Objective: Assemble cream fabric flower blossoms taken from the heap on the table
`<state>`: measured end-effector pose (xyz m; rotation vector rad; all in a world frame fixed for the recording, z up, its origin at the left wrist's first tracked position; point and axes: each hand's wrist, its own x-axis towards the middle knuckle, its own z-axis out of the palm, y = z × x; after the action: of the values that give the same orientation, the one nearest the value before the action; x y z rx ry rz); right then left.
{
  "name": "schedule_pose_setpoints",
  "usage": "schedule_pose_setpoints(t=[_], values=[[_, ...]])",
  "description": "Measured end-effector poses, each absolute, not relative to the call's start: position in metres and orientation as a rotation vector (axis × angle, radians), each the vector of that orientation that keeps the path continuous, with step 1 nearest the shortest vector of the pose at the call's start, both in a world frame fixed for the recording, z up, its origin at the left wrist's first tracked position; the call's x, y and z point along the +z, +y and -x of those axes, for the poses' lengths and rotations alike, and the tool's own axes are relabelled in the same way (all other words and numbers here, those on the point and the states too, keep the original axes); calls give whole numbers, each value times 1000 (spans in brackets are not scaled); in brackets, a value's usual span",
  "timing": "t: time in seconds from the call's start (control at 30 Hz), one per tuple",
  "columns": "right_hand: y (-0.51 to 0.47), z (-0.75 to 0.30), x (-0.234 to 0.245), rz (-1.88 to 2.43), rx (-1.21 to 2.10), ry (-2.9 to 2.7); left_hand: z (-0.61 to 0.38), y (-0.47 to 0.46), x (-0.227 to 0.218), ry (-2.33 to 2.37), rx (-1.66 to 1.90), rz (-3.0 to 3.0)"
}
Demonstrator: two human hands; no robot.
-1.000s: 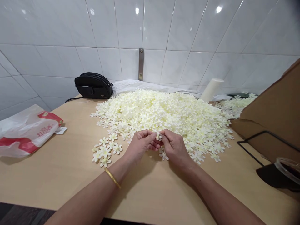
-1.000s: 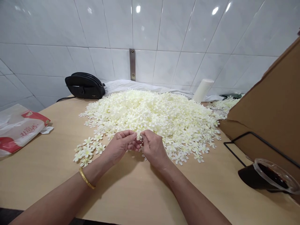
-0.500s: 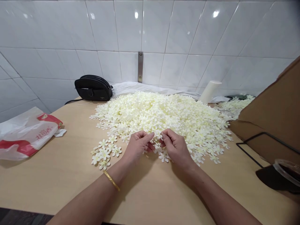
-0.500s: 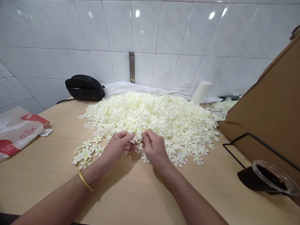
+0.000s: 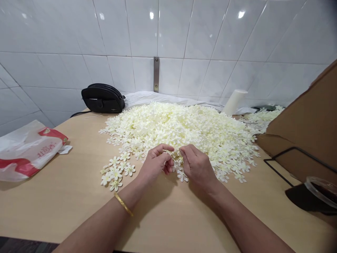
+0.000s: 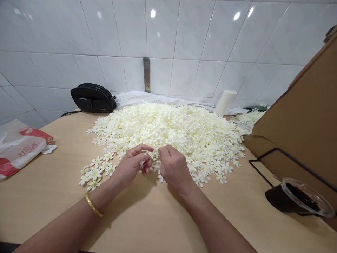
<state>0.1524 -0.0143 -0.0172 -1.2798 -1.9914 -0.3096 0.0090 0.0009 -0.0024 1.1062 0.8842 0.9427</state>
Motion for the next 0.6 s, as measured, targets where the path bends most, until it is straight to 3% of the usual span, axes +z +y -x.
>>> schedule_pose_setpoints(t=[0.23,0.6], values=[[-19,-146,-17,1288,-320,-2076,-10,1,-7,822,932,-1184],[-18,-143,-17,1280,45,-1879,-7,6,-10,806,950,-1086]])
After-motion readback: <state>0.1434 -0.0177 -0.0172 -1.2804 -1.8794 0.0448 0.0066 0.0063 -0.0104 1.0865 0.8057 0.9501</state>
